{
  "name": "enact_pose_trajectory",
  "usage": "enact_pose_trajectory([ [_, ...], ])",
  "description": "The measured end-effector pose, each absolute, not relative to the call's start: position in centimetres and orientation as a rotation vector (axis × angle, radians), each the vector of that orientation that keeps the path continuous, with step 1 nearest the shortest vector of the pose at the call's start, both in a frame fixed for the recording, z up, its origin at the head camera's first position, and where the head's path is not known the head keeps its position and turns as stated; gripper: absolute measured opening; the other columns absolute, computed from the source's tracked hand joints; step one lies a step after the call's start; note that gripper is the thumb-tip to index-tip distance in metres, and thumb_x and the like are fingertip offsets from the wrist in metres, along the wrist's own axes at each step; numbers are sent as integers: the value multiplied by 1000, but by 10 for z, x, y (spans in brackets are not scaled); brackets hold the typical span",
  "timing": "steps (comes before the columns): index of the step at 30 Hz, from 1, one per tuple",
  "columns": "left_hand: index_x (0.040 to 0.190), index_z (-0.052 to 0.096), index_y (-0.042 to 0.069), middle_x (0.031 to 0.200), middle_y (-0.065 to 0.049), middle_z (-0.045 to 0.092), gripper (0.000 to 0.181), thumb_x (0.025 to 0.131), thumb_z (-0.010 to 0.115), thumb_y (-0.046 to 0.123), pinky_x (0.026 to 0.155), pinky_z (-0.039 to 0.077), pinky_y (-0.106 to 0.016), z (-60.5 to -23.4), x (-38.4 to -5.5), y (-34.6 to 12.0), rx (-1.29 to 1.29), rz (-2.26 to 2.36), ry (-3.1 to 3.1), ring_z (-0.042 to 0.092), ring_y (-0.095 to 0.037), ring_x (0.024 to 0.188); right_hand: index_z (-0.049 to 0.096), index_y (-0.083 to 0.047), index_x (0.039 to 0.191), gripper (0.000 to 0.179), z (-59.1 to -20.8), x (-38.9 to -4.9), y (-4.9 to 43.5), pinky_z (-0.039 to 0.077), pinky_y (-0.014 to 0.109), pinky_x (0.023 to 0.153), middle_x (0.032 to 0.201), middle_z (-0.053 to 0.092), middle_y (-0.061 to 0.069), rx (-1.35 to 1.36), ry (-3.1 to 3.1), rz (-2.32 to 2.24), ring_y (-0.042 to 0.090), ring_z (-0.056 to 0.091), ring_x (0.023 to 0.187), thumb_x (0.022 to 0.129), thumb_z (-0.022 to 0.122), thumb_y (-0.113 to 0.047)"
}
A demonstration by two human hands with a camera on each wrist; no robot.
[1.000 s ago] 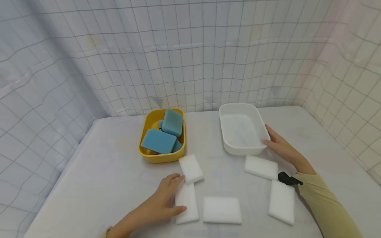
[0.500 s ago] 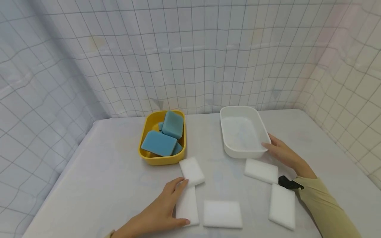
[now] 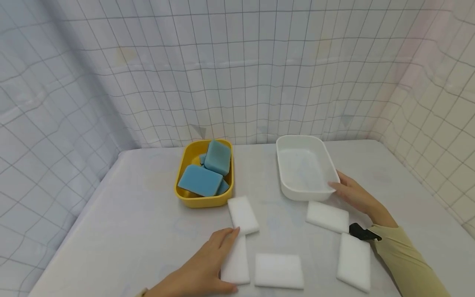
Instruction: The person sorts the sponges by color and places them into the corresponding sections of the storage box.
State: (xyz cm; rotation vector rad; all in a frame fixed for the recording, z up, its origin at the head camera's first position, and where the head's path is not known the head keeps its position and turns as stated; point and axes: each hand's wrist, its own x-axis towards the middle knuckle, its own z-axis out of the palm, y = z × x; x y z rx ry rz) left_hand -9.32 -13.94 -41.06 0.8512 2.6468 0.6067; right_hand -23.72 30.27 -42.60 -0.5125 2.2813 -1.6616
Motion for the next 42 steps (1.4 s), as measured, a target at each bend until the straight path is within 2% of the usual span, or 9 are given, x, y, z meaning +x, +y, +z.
enact_pose_trajectory([
  [6,152,1,26,151,-1,23,115,69,73,60,108,40,-46,-412,-94,-142,903,573,2645,30,-19,135,1,-5,151,66,-427,-237,303,40,6,90,151,16,29,-520,2268,-1668,-8,44,117,101,41,-23],
  [16,151,1,29,149,1,24,111,71,72,58,106,43,-39,-403,-96,-153,993,605,2640,29,-17,134,2,-4,151,66,-424,-234,302,42,8,89,148,20,27,-538,2260,-1676,-6,47,115,101,41,-22],
  [25,148,15,38,150,0,21,91,76,68,57,105,44,-35,-380,-97,-163,922,679,2432,29,-18,133,-2,-8,151,67,-422,-232,301,41,6,89,152,10,29,-549,2255,-1642,-9,44,117,101,41,-21],
  [31,148,18,37,149,2,25,86,79,66,55,105,41,-30,-374,-102,-170,993,703,2298,30,-15,131,-3,-7,151,69,-420,-231,301,39,4,89,153,6,28,-531,2247,-1636,-12,40,117,101,41,-24],
  [36,147,22,37,147,4,29,82,80,67,52,103,40,-31,-375,-106,-171,1020,703,2224,30,-12,128,-3,-6,151,69,-421,-231,302,38,3,88,152,10,29,-506,2241,-1627,-14,41,115,101,41,-25],
  [42,147,27,32,148,3,32,78,82,69,43,103,39,-28,-375,-110,-177,1095,659,2112,29,-8,127,-1,-4,151,69,-422,-232,302,36,2,88,153,8,28,-477,2259,-1606,-18,39,113,101,40,-29],
])
